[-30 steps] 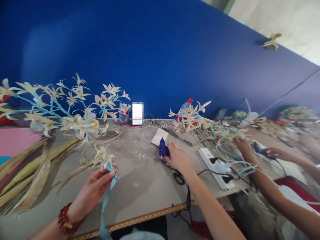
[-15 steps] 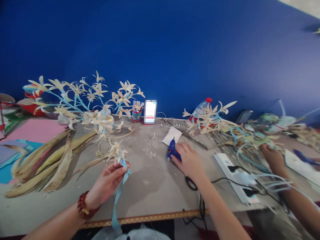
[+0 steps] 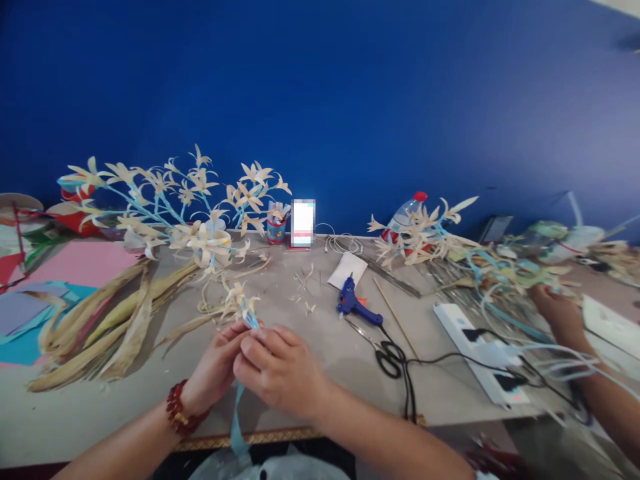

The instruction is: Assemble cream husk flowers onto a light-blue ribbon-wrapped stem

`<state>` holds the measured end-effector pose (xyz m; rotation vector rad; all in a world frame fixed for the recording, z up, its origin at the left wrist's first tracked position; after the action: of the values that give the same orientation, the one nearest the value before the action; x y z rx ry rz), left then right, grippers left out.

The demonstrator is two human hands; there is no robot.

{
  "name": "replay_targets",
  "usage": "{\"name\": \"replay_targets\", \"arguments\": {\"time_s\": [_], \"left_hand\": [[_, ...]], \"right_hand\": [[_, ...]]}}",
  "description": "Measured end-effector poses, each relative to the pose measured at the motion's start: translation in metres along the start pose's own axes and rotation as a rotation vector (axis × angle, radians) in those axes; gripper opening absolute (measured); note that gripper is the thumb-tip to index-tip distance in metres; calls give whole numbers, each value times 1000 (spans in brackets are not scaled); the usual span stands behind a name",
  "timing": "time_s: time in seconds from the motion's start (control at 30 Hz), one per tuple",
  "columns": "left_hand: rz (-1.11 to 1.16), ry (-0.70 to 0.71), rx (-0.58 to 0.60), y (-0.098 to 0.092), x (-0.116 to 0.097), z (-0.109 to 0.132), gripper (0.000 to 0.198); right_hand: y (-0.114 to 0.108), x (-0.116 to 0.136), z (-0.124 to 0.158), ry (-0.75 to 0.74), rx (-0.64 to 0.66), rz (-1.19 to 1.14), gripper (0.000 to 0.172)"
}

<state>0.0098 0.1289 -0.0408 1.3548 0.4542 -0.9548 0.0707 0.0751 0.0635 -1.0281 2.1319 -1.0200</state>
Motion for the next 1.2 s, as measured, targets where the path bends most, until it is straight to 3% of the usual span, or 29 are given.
{"name": "replay_targets", "arguments": {"time_s": [0.27, 0.5, 0.87, 1.0, 1.2], "left_hand": [[31, 5, 15, 0, 1, 1, 11], [-126, 113, 18, 0, -7, 3, 10], [-244, 127, 31, 3, -9, 7, 8], [-221, 111, 27, 4, -8, 8, 9], [-197, 88, 81, 10, -8, 10, 6]], "right_hand": [[-13, -1, 5, 24, -59, -70, 15], [-27, -18, 25, 128, -181, -204, 12], [-23, -35, 37, 213, -266, -398, 22], [-15, -53, 48, 375, -319, -612, 24], [25, -74, 71, 763, -425, -1077, 6]]}}
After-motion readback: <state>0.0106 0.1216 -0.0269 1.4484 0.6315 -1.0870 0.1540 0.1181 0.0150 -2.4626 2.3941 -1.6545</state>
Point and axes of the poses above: each hand's wrist, its own z-axis away from the middle knuckle, its own y-axis out of the palm, x = y × z, the point moved 9 cm from there along -z, towards the middle knuckle, and after that the axes turned 2 degrees about x, right-handed, at the moved point
